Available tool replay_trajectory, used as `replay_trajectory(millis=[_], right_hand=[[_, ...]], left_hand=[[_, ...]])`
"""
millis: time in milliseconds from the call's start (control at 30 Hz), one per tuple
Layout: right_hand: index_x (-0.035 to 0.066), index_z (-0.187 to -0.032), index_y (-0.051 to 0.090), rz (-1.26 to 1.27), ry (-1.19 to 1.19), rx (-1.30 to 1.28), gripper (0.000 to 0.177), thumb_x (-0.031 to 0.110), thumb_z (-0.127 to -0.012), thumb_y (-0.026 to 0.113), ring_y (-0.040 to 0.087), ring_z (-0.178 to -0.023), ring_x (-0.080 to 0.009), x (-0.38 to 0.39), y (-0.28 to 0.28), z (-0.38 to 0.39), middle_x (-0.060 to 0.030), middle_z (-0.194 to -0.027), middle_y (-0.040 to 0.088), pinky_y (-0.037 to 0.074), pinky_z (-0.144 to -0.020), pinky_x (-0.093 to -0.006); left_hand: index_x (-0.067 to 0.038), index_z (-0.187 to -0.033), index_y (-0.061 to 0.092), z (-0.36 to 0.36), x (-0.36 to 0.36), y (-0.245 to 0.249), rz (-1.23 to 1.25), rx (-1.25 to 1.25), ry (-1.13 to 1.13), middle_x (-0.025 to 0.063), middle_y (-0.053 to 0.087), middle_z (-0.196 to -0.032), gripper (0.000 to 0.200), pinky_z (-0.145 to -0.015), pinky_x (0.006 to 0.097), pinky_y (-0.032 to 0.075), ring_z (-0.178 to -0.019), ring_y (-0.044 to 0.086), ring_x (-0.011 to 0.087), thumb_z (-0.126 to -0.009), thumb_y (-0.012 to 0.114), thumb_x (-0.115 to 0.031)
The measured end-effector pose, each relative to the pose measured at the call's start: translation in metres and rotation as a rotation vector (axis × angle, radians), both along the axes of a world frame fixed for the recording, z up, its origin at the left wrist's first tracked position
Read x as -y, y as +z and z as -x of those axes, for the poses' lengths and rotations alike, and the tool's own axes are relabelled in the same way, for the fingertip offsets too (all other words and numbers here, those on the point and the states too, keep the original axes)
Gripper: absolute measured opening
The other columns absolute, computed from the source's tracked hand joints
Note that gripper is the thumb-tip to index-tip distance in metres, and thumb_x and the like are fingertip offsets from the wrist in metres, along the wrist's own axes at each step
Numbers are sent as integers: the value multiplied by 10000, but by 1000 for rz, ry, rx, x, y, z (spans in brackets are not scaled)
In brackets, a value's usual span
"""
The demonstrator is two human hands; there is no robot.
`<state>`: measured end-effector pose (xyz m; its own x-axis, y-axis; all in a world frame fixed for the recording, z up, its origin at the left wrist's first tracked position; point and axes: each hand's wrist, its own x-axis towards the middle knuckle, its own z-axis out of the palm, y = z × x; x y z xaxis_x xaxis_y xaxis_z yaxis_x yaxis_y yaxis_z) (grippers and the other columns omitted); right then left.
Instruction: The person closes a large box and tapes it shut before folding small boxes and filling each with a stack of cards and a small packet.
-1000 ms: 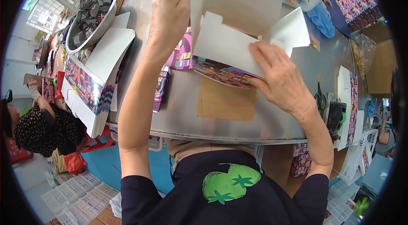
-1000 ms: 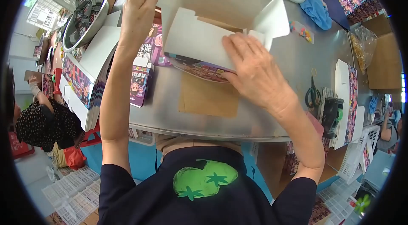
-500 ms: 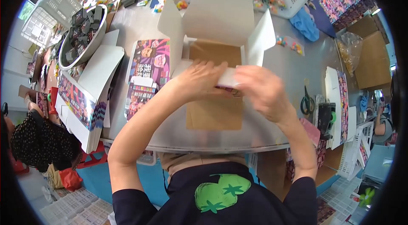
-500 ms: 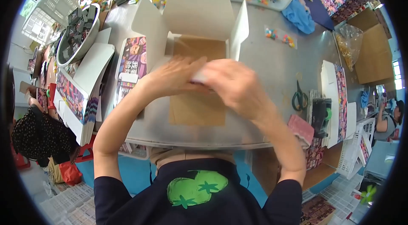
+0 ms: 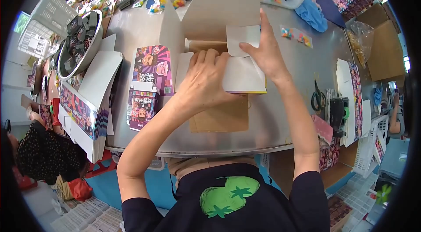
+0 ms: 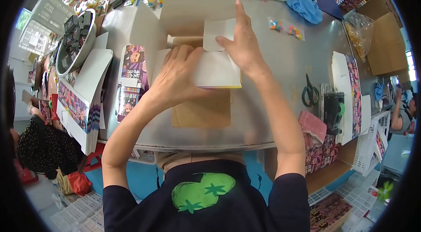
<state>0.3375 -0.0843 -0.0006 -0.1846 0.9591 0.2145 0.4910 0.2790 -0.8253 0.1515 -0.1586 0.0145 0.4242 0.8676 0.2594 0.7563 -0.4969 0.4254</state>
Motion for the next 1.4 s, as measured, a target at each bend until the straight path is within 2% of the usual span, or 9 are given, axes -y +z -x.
replay_trajectory(millis=[167, 300, 367, 567, 833, 933, 1067, 1167, 1400], right_hand=[[54, -1521, 77, -68, -61, 143, 1011, 34, -753, 734, 323, -1382, -353, 6, -4, 3, -219, -1500, 299, 310, -1119, -380], [84, -1526, 81, -154, -1, 129, 1018, 36, -750, 738, 330, -1376, -360, 5, -11, -4, -218, -1487, 321, 313, -1119, -390], [98, -1528, 88, -205, 28, 124, 1023, 32, -745, 742, 326, -1381, -353, 3, -12, -1, -212, -1489, 326, 311, -1121, -392], [101, -1528, 93, -91, -57, 102, 1007, 33, -756, 735, 334, -1379, -352, 7, -5, 7, -199, -1495, 326, 316, -1119, -387], [75, -1446, 288, -156, -51, 84, 788, 80, -799, 738, 430, -1307, -300, 2, -1, 14, -183, -1435, 411, 344, -1090, -372], [55, -1371, 383, -206, -31, -31, 658, 121, -822, 739, 469, -1261, -267, -1, -6, 10, -176, -1400, 446, 352, -1075, -369], [35, -1264, 450, 200, 58, -671, 535, 204, -845, 737, 480, -1219, -244, -12, -17, -1, -175, -1359, 472, 351, -1064, -368], [47, -1304, 456, 3, -4, -144, 566, 263, -854, 723, 445, -1269, -273, -2, -9, 8, -178, -1392, 444, 339, -1080, -371], [60, -1379, 421, -203, 14, 373, 619, 278, -870, 698, 384, -1333, -276, 1, -8, 14, -184, -1451, 372, 324, -1101, -361]], left_hand=[[39, -1216, 527, -2, 2, 7, -135, -43, -18, 199, 525, -1070, 827, -980, 471, 378, -1069, 494, 390, -633, 800, -481], [25, -1293, 501, 59, -8, 36, -762, 76, 220, 213, 471, -1328, 772, -1039, 426, 350, -1215, 454, 347, -783, 701, -519], [33, -1385, 416, 85, -43, 29, -449, 796, 414, 217, 443, -1395, 748, -1080, 394, 321, -1255, 445, 286, -898, 595, -506], [28, -1494, 187, 63, -53, -16, 354, 635, 288, 242, 396, -1443, 838, -1100, 374, 303, -1350, 383, 280, -926, 583, -445], [0, -1495, 204, 44, -38, -15, 214, 248, 457, 284, 452, -1348, 810, -1081, 386, 328, -1287, 431, 360, -893, 622, -344], [-17, -1481, 246, 46, -46, -22, 39, 433, 399, 288, 470, -1312, 785, -1049, 409, 365, -1246, 457, 387, -872, 650, -302], [-35, -1453, 302, 60, -53, -28, -29, 596, 317, 295, 484, -1283, 736, -1009, 438, 404, -1225, 473, 404, -866, 663, -294], [-35, -1430, 333, 60, -46, -26, 2, 503, 317, 298, 492, -1269, 709, -986, 448, 423, -1208, 491, 408, -873, 653, -334], [-5, -1399, 362, 38, -38, 0, 173, -18, 464, 300, 532, -1208, 819, -916, 439, 477, -1085, 591, 410, -824, 682, -493]])
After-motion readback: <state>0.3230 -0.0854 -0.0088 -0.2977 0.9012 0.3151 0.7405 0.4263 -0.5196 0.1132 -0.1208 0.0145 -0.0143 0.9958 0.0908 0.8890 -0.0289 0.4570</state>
